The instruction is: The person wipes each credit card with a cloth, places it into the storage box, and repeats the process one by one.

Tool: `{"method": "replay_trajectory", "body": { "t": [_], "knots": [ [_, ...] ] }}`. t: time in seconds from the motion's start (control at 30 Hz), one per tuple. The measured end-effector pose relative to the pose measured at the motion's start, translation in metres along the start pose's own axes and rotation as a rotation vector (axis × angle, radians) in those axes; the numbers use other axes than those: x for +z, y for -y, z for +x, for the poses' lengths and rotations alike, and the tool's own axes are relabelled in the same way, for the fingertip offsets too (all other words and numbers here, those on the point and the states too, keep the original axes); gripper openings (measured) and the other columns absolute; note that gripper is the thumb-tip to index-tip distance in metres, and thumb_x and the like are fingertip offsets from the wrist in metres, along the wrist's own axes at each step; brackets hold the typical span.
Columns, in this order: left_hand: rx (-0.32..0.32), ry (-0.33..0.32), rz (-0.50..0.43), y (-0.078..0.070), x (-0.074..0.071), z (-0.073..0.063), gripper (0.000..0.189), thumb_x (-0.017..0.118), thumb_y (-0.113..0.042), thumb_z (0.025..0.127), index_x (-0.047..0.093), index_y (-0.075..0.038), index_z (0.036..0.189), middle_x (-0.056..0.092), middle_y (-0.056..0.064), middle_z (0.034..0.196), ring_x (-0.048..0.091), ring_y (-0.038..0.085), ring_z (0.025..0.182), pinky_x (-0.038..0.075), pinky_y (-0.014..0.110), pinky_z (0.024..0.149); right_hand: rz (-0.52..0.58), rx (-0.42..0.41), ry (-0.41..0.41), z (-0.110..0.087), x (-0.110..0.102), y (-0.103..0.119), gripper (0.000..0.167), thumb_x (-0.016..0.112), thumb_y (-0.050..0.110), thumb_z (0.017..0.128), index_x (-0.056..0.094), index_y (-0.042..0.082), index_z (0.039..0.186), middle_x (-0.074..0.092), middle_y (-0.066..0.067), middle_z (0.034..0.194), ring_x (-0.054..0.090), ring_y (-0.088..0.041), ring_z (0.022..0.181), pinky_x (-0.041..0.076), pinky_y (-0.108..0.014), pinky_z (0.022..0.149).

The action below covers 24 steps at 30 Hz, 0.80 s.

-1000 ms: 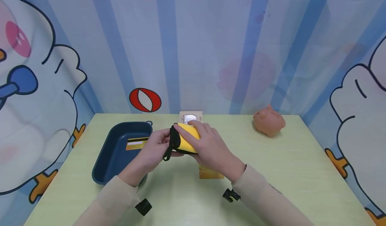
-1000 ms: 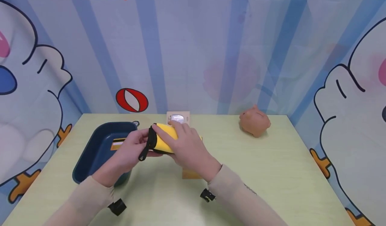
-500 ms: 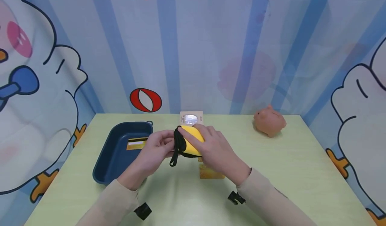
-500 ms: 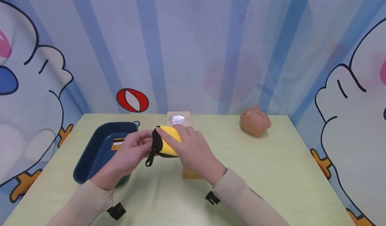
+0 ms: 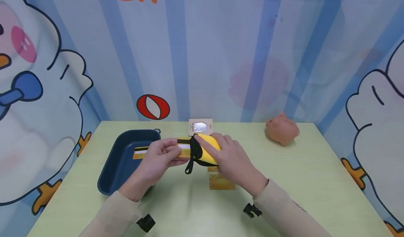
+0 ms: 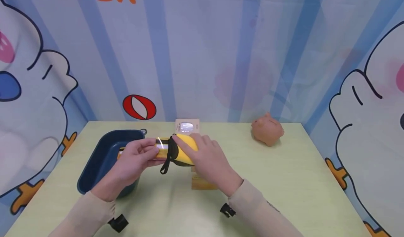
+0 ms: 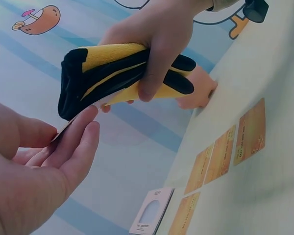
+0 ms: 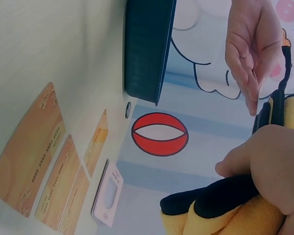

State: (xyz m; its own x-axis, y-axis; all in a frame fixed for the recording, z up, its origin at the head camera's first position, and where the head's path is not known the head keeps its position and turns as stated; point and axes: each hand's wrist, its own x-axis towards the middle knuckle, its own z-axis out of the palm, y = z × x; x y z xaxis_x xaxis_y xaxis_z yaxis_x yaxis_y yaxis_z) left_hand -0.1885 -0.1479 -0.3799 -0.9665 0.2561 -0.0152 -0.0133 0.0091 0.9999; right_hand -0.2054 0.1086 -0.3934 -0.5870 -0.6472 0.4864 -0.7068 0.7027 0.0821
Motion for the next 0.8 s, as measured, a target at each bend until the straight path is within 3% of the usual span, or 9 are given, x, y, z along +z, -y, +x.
{"method": "replay_trajectory", "body": {
  "t": [0.27, 0.57, 0.8],
  "knots": [
    [-0.036, 0.004, -0.017, 0.002, -0.005, 0.0, 0.044, 0.054, -0.003, 0.108, 0.045, 0.008, 0.15, 0.056, 0.03, 0.143, 0.073, 0.036, 0.113, 0.058, 0.046, 0.095, -0.01, 0.027, 0.004, -0.011, 0.0, -0.01, 0.104, 0.087, 0.001, 0.079, 0.036, 0.031, 0.164, 0.056, -0.017, 0.137, 0.061, -0.034, 0.105, 0.058, -0.042, 0.07],
    [-0.105, -0.02, 0.027, 0.007, -0.009, 0.003, 0.039, 0.054, -0.005, 0.106, 0.053, 0.006, 0.144, 0.054, 0.028, 0.144, 0.071, 0.038, 0.115, 0.06, 0.049, 0.093, 0.036, 0.072, 0.067, -0.02, -0.002, -0.02, 0.109, 0.084, -0.004, 0.072, 0.037, 0.031, 0.164, 0.055, -0.018, 0.138, 0.061, -0.034, 0.105, 0.057, -0.042, 0.071],
    [-0.13, -0.072, 0.081, 0.007, -0.027, 0.006, 0.039, 0.054, -0.013, 0.109, 0.051, 0.002, 0.145, 0.054, 0.026, 0.145, 0.072, 0.034, 0.115, 0.062, 0.04, 0.091, 0.074, 0.115, 0.11, -0.027, -0.004, -0.028, 0.104, 0.078, -0.005, 0.075, 0.038, 0.031, 0.164, 0.056, -0.018, 0.138, 0.062, -0.034, 0.106, 0.056, -0.044, 0.072]
  ]
}}
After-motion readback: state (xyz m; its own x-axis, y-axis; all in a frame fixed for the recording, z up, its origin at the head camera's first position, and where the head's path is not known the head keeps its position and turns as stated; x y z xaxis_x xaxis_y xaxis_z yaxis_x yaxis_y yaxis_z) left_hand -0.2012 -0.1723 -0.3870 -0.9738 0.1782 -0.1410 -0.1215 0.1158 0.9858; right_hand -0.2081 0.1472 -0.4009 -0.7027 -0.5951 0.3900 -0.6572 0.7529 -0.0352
